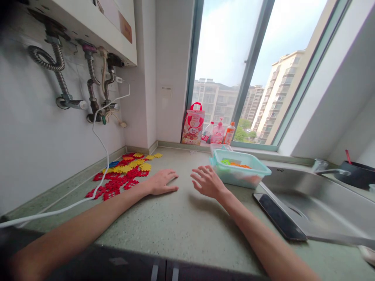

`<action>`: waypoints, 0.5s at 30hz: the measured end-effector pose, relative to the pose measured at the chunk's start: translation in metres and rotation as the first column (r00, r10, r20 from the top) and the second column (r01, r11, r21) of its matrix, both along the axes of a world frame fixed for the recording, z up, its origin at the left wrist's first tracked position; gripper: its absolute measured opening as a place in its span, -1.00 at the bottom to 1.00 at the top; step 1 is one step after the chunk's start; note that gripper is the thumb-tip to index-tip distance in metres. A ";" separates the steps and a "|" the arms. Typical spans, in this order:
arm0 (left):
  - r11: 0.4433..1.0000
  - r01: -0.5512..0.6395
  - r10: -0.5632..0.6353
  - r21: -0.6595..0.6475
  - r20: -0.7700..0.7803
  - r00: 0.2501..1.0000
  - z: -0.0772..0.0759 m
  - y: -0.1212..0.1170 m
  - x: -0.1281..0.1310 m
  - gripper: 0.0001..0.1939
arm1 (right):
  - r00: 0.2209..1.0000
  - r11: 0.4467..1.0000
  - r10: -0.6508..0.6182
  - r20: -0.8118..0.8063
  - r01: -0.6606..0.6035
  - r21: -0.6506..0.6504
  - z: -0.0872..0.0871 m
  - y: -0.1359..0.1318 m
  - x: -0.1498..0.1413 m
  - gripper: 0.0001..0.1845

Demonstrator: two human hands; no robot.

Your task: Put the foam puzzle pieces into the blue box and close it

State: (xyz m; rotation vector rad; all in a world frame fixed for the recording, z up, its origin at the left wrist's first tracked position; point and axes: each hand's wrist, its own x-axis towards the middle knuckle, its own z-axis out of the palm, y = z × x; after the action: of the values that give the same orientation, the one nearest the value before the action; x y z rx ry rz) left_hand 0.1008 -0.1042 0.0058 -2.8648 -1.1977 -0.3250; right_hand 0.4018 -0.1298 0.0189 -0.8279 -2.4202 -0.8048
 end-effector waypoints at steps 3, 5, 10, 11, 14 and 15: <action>0.992 -0.100 0.102 0.079 -0.028 0.994 0.001 0.003 -0.007 -0.26 | 0.996 0.992 0.079 0.051 -0.073 -0.106 -0.015 0.001 -0.020 -0.79; 0.972 -0.199 0.204 0.127 -0.026 0.979 0.002 0.009 -0.014 -0.24 | 0.997 0.985 0.079 0.021 -0.075 -0.157 -0.018 0.003 -0.018 -0.78; 0.878 -0.446 0.453 0.173 0.002 0.892 0.012 0.032 -0.045 -0.19 | 0.998 0.968 0.054 -0.034 -0.060 -0.242 -0.016 0.009 0.004 -0.78; 0.853 -0.490 0.497 0.180 0.004 0.868 0.016 0.038 -0.055 -0.20 | 0.998 0.966 0.048 -0.043 -0.058 -0.252 -0.017 0.010 0.007 -0.78; 0.745 -0.634 0.642 0.208 0.035 0.766 0.027 0.057 -0.095 -0.36 | 0.998 0.957 0.036 -0.050 -0.049 -0.285 -0.020 0.014 0.012 -0.76; 0.703 -0.681 0.687 0.207 0.050 0.725 0.028 0.063 -0.111 -0.40 | 0.998 0.953 0.035 -0.046 -0.047 -0.298 -0.021 0.015 0.012 -0.76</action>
State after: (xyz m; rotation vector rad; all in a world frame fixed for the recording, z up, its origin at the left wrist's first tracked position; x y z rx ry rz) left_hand -0.0097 -0.0413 0.0342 -2.0242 -1.9605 -0.3416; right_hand 0.4142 -0.1149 -0.0018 -0.8909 -2.5505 -0.4046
